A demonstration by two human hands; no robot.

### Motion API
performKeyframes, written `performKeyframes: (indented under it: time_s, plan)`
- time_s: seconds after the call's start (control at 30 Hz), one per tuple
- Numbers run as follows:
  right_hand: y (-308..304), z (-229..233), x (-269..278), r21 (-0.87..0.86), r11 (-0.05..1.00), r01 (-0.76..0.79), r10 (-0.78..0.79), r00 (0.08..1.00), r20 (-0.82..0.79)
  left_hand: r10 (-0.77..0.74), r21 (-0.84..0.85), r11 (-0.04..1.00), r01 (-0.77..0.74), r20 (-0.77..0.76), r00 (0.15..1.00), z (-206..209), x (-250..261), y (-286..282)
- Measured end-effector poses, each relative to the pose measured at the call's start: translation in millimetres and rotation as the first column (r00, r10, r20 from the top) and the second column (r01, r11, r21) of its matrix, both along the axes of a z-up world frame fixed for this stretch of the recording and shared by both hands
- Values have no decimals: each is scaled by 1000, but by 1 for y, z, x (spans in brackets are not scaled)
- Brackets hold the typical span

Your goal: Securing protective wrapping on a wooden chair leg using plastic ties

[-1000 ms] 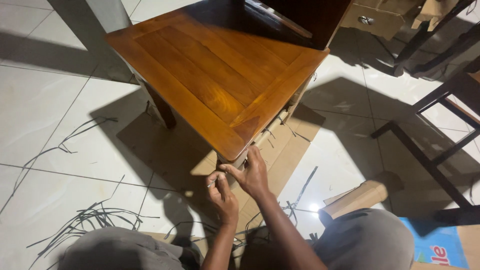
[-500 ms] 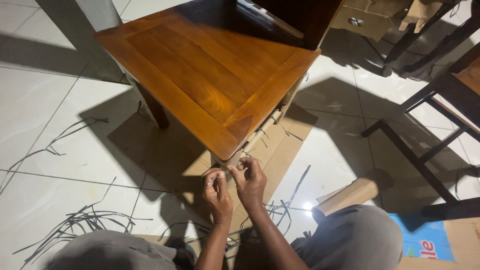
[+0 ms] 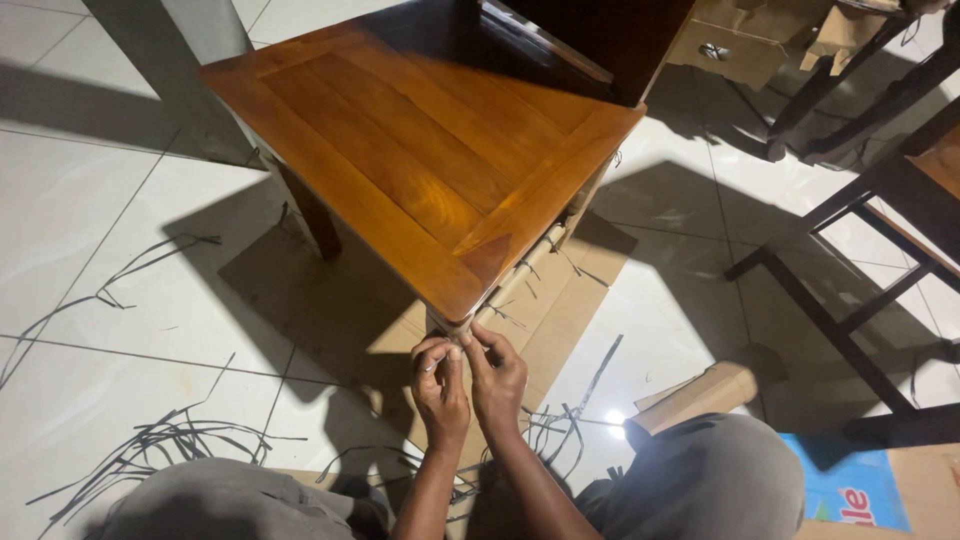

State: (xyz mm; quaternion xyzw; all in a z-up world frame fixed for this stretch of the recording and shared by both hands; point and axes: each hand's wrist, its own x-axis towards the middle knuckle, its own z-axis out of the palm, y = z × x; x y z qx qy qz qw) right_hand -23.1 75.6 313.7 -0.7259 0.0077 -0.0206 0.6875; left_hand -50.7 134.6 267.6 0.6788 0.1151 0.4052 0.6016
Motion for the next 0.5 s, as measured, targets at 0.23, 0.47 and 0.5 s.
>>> performKeyframes:
  time_s: [0.23,0.47,0.5]
  plan:
    - [3,-10,-15,193,981,-4,12,999,-41,-4,1,1000,4,-68,998,9,-3,3]
    - [0,-17,-22,-119,992,-43,74,959,273,25,136,991,-2,-163,986,28,-6,13]
    - [0,-20,-23,-172,985,-17,74,942,328,34,168,986,0,-201,979,31,-7,14]
